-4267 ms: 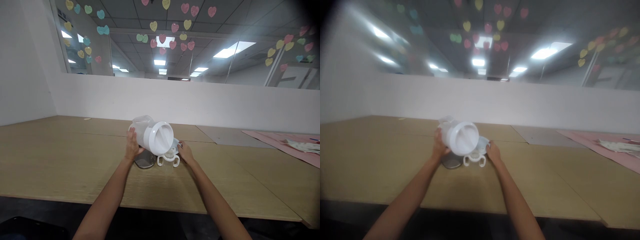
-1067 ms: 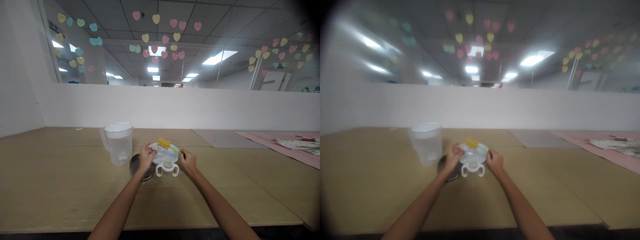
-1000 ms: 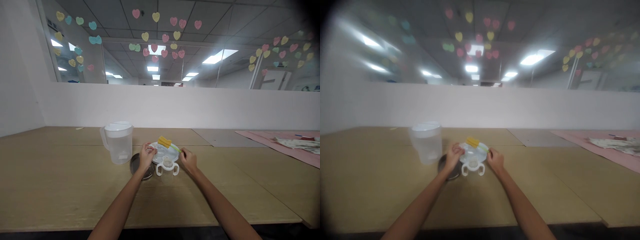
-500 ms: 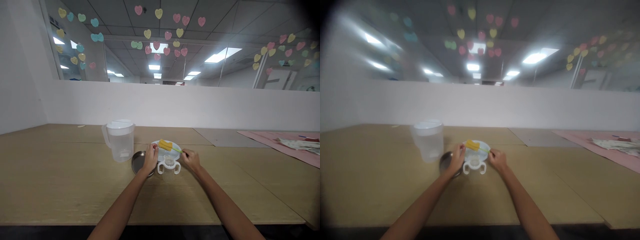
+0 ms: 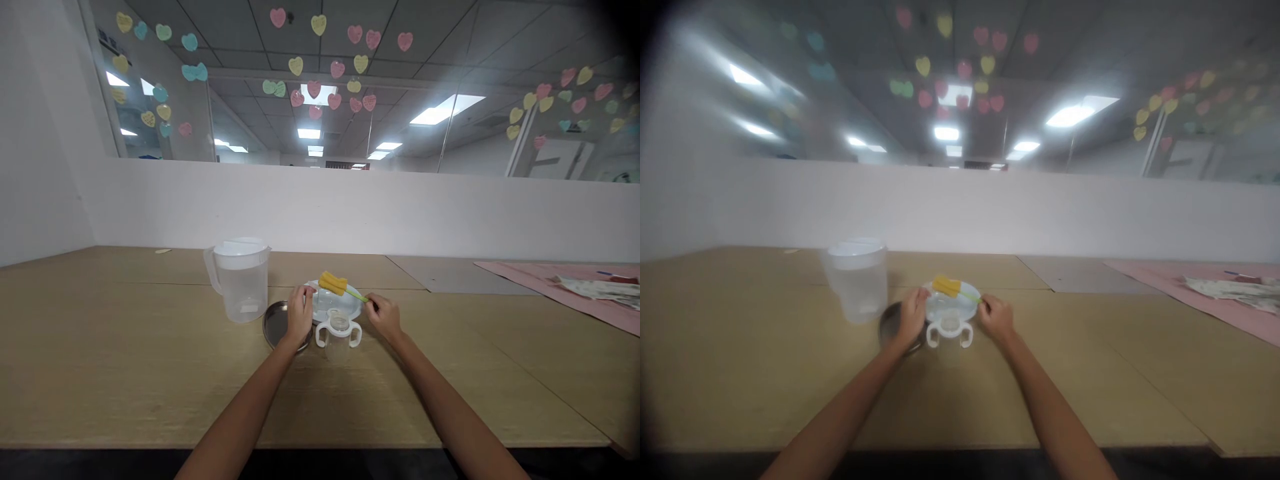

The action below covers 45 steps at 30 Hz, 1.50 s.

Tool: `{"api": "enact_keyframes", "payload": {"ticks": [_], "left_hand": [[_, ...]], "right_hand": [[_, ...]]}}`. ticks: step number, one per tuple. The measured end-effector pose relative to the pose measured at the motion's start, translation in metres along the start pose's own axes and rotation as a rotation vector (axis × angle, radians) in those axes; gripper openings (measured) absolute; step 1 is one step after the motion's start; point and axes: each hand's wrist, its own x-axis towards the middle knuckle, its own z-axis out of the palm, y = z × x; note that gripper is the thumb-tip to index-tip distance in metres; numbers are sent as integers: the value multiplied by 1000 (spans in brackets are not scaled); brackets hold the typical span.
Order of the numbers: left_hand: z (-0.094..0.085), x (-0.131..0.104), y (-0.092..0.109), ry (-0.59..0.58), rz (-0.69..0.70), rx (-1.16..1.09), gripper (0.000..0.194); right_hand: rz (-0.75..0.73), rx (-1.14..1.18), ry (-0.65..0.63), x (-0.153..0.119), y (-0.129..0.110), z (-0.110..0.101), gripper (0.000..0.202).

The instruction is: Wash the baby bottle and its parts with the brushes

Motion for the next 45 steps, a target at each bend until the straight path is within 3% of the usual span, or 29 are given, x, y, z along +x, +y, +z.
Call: {"api": "enact_keyframes", "payload": {"ticks": [6,10,16,23,27,30,33,36,39,45], "left_hand": [[2,5,-7,90,-160,-183,22],[3,7,-12,80,-344,-356,27],[-2,11,0,71,-551,-700,34],[-5,17,-4,32,-580,-884,37],[-3,18,-7,35,-554,-920,35],[-3,19,-8,134,-499,-941,34],[-6,21,-10,295,-494,-927,37],[-10,25,-16,369,-567,-819,38],[-12,25,-26,321,-648,-541,34],[-11,15,-43,136,-691,-198,22]], "right_hand": [[90,21,24,1,4,1,27],[9,63,-19,1,4,2,29],[-73,35,-106,4,0,-1,37],[-178,-7,-115,7,2,-3,35],[-140,51,-11,6,0,-4,33],[-37,64,99,6,-2,-5,32],[103,26,194,6,0,-2,32],[212,-23,227,8,6,4,32],[319,23,200,9,12,9,29],[500,476,199,13,19,15,27]]}}
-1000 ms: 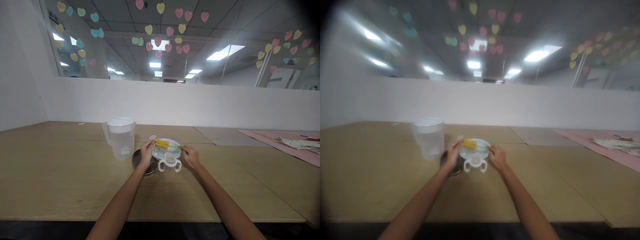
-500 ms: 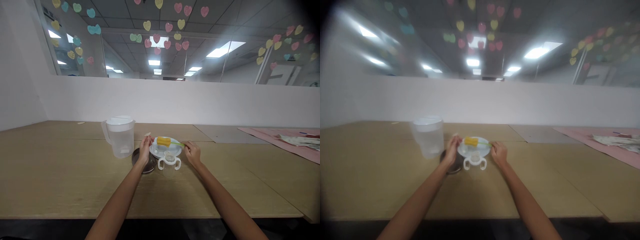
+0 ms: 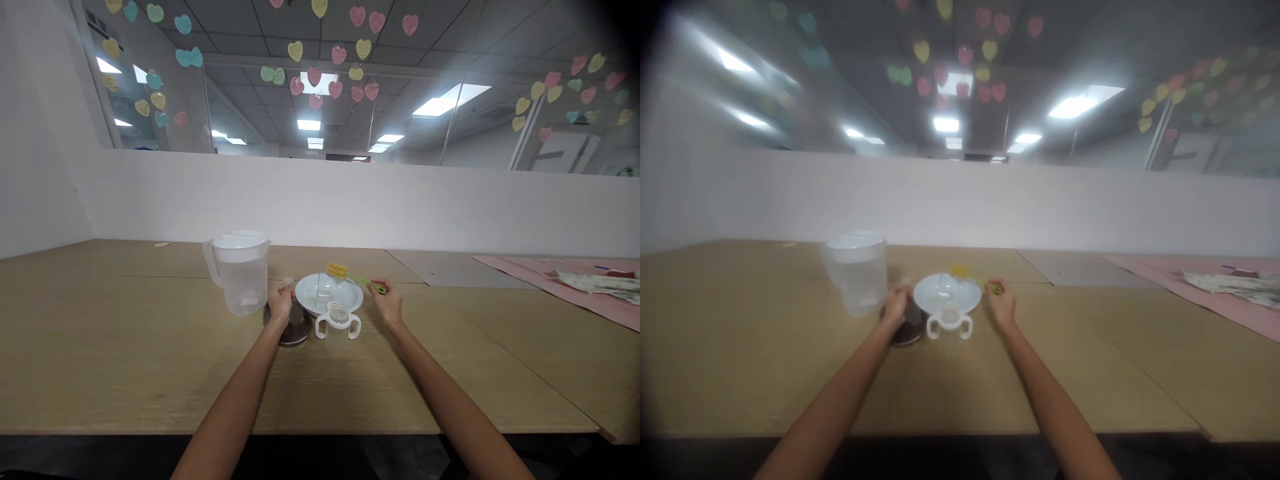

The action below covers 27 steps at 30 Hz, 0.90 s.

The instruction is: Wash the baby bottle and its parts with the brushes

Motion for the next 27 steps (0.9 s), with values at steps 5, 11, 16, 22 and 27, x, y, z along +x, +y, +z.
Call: {"api": "enact_keyframes", "payload": {"ticks": [5,11,16,22,27], "left_hand": [[-7,1,-2,-16,35,333,18],[-12,-9,10,-57,138,690,22],[-19,-13,17,-43,248,866,32],[-15,-20,32,29,600,1011,42],[7,-38,28,-213,672,921,34]], "right_hand": [[129,235,-55,2,-2,3,36],[229,325,-73,1,-4,3,39],[285,360,-59,3,-3,2,42],[324,425,-34,3,-3,1,37],[346,464,-10,4,-6,-2,33]]}}
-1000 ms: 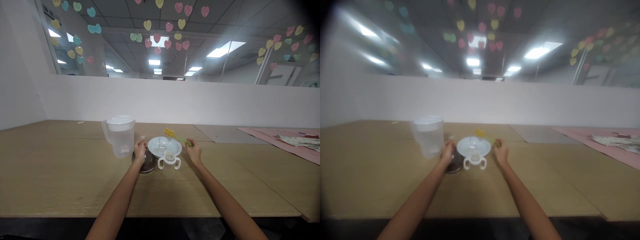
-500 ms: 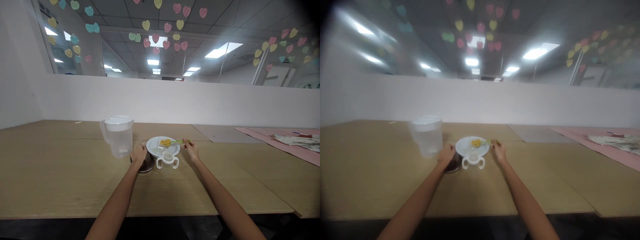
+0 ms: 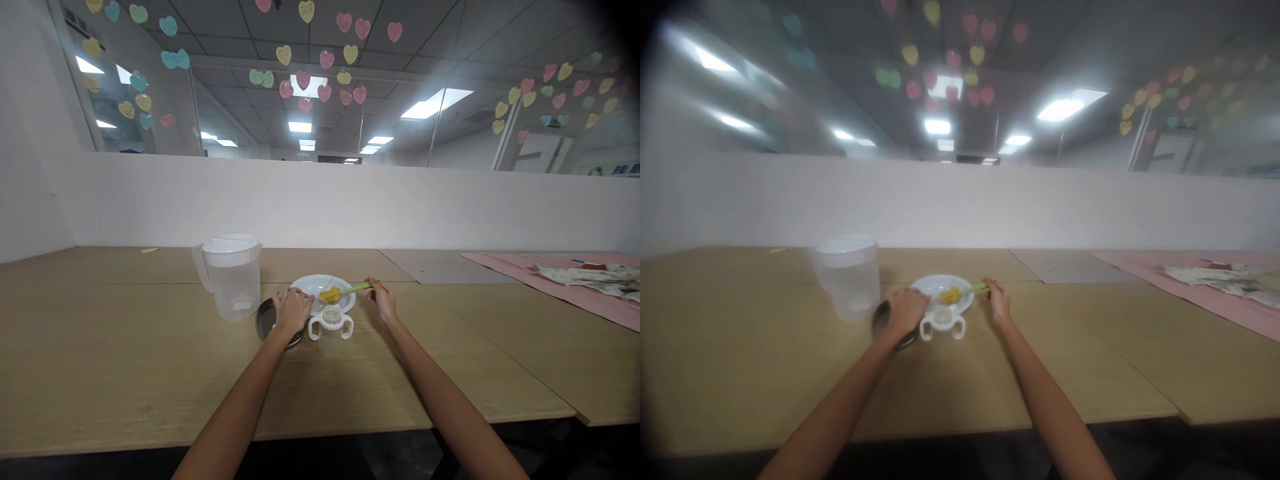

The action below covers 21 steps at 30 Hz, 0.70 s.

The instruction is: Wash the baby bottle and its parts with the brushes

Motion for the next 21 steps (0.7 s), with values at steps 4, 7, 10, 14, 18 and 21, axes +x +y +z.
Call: {"api": "enact_keyframes", "payload": {"ticks": [4,7,10,14,18,21], "left_hand": [[8,-4,4,-67,-32,-128,26],[8,-3,3,-80,-54,-224,18],[9,-1,3,0,-43,-252,17],[9,0,3,138,67,-366,23],[5,0,3,212,118,-475,19],[1,-1,4,244,109,-477,13]], "right_hand": [[-7,13,3,0,0,0,34],[7,-12,-32,-1,1,2,36],[29,0,-30,-3,1,4,35],[85,103,50,-2,0,3,32],[193,235,118,4,-1,-3,24],[252,305,87,8,-1,-7,17]]}}
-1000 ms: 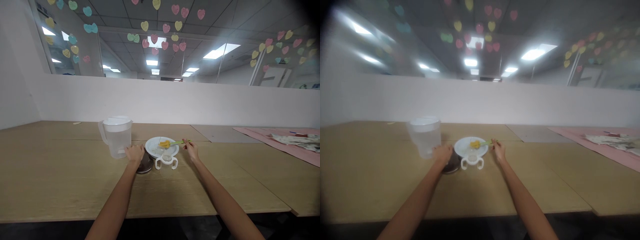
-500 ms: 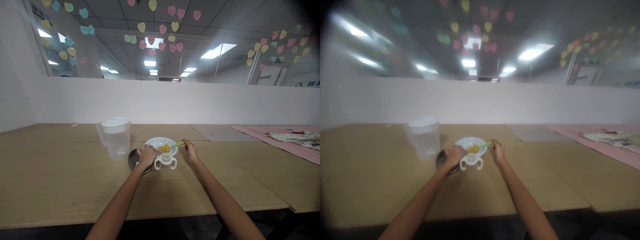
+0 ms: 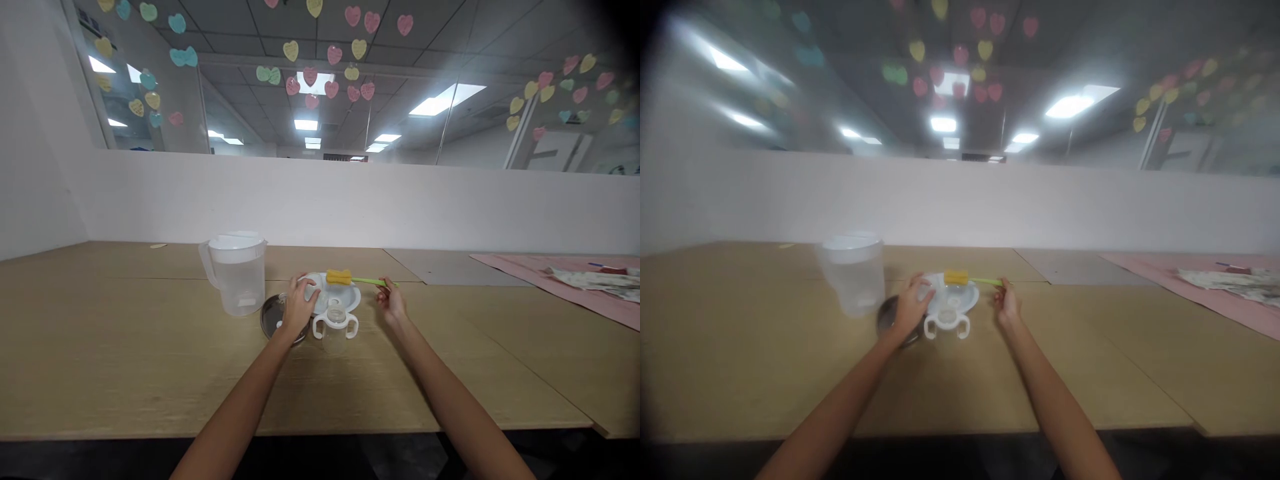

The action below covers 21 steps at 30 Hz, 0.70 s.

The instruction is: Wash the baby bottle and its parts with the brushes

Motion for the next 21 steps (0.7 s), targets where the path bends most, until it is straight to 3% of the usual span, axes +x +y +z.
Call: {"api": "enact_keyframes", "payload": {"ticks": [6,10,16,21], "left_hand": [[1,-1,0,51,-18,-6,45],[2,-2,1,63,39,-22,45],[1,-5,5,12,78,-111,50],[-1,-5,2,102,110,-94,44]], "right_hand": [[13,47,-209,0,-1,0,20],[40,14,-327,-5,2,5,25],[46,-39,-400,-8,2,6,28],[74,0,-423,-8,-1,5,29]]}}
